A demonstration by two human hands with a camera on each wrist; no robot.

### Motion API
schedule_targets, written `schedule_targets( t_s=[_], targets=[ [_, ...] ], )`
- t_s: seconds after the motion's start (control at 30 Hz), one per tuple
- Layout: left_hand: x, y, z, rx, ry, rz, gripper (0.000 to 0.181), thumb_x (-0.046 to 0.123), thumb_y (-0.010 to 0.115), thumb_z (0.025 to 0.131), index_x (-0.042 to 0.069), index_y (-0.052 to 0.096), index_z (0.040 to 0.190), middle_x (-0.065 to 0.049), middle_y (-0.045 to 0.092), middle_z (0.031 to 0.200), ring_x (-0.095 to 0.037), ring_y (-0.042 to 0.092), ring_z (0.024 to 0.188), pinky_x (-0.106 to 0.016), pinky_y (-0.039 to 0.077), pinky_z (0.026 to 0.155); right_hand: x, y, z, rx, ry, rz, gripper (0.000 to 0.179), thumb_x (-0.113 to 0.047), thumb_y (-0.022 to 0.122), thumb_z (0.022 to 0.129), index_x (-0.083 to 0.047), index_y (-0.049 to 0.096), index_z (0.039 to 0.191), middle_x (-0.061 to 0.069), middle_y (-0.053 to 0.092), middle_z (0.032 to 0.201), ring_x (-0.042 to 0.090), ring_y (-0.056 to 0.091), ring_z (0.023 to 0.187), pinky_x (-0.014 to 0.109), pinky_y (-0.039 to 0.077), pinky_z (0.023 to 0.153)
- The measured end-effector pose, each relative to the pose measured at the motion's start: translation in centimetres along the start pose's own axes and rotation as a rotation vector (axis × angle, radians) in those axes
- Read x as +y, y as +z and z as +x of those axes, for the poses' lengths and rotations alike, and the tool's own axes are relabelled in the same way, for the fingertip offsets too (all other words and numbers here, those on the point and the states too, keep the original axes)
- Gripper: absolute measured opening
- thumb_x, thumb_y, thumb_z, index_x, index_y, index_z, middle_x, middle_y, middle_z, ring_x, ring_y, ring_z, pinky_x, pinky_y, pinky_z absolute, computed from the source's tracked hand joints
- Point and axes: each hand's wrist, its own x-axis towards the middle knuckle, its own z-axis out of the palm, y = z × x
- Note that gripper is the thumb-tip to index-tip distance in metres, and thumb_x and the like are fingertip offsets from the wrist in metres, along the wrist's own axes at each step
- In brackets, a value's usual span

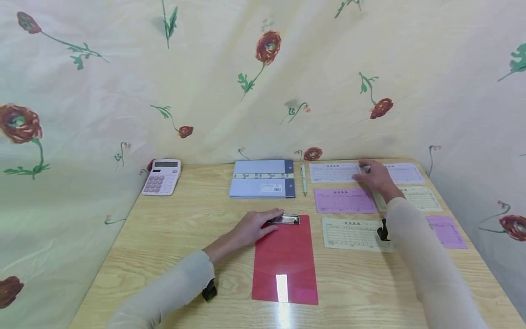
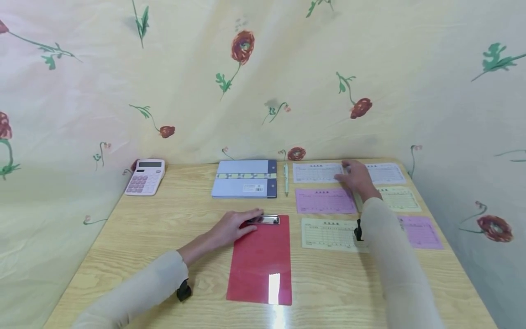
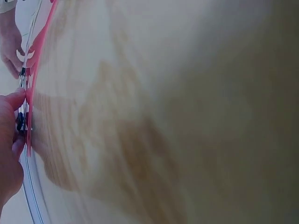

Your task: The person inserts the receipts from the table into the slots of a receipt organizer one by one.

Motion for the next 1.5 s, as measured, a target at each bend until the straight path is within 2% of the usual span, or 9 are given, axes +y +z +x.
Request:
schedule_targets(
  t_s=[0.17,0.57,0.9,1.1,1.27,1.5],
  targets=[
    [0.06,-0.01,0.12,-0.008,-0.008,0.019,0.053,0.023,0.071,0.104,0.011,0.058,0.154,-0.007,0.06,0.152,-0.019,0.06,0.136,-0.031,0.049,0.109,0.11,0.11,0.14,0.023,0.021,0.0,0.068,-0.017,0.068,0.102,0.006,0.038,0.158,0.039,0.044,0.147,0.055,0.045,0.131,0.068,0.038,0.107],
    [0.45,-0.15,0.19,-0.031,-0.021,0.046,0.055,0.025,0.071,0.104,0.011,0.056,0.155,-0.007,0.06,0.152,-0.019,0.059,0.136,-0.031,0.048,0.109,0.6,0.19,0.32,0.05,0.088,0.07,0.065,-0.016,0.066,0.103,0.002,0.04,0.16,0.035,0.044,0.146,0.049,0.045,0.127,0.062,0.041,0.103],
    [0.62,-0.2,0.31,-0.028,-0.003,0.058,0.054,0.025,0.071,0.104,0.01,0.057,0.154,-0.008,0.06,0.151,-0.02,0.059,0.137,-0.031,0.048,0.109,0.37,0.21,0.27,0.09,0.049,0.057,0.059,-0.009,0.065,0.102,0.007,0.044,0.155,0.032,0.046,0.149,0.048,0.045,0.128,0.061,0.039,0.105],
    [0.64,-0.3,0.3,-0.036,-0.013,0.059,0.054,0.026,0.071,0.104,0.011,0.057,0.154,-0.008,0.061,0.151,-0.02,0.06,0.136,-0.032,0.049,0.108,0.46,0.43,0.54,0.074,0.048,0.045,0.063,-0.011,0.064,0.102,0.008,0.039,0.157,0.036,0.04,0.155,0.053,0.042,0.135,0.066,0.037,0.111],
    [0.52,-0.34,0.3,-0.039,-0.019,0.063,0.055,0.027,0.071,0.104,0.011,0.057,0.155,-0.007,0.061,0.151,-0.02,0.061,0.135,-0.032,0.049,0.108,0.04,0.36,0.4,0.078,0.004,0.014,0.062,-0.01,0.066,0.101,0.01,0.041,0.154,0.036,0.039,0.155,0.056,0.037,0.141,0.07,0.032,0.114],
    [0.44,-0.4,0.22,-0.042,-0.023,0.07,0.054,0.026,0.071,0.104,0.011,0.057,0.154,-0.007,0.062,0.15,-0.019,0.062,0.133,-0.032,0.05,0.107,-0.13,0.5,0.8,0.125,-0.015,0.02,0.062,-0.011,0.067,0.1,0.008,0.043,0.154,0.035,0.042,0.154,0.054,0.04,0.137,0.07,0.033,0.112]
  ],
)
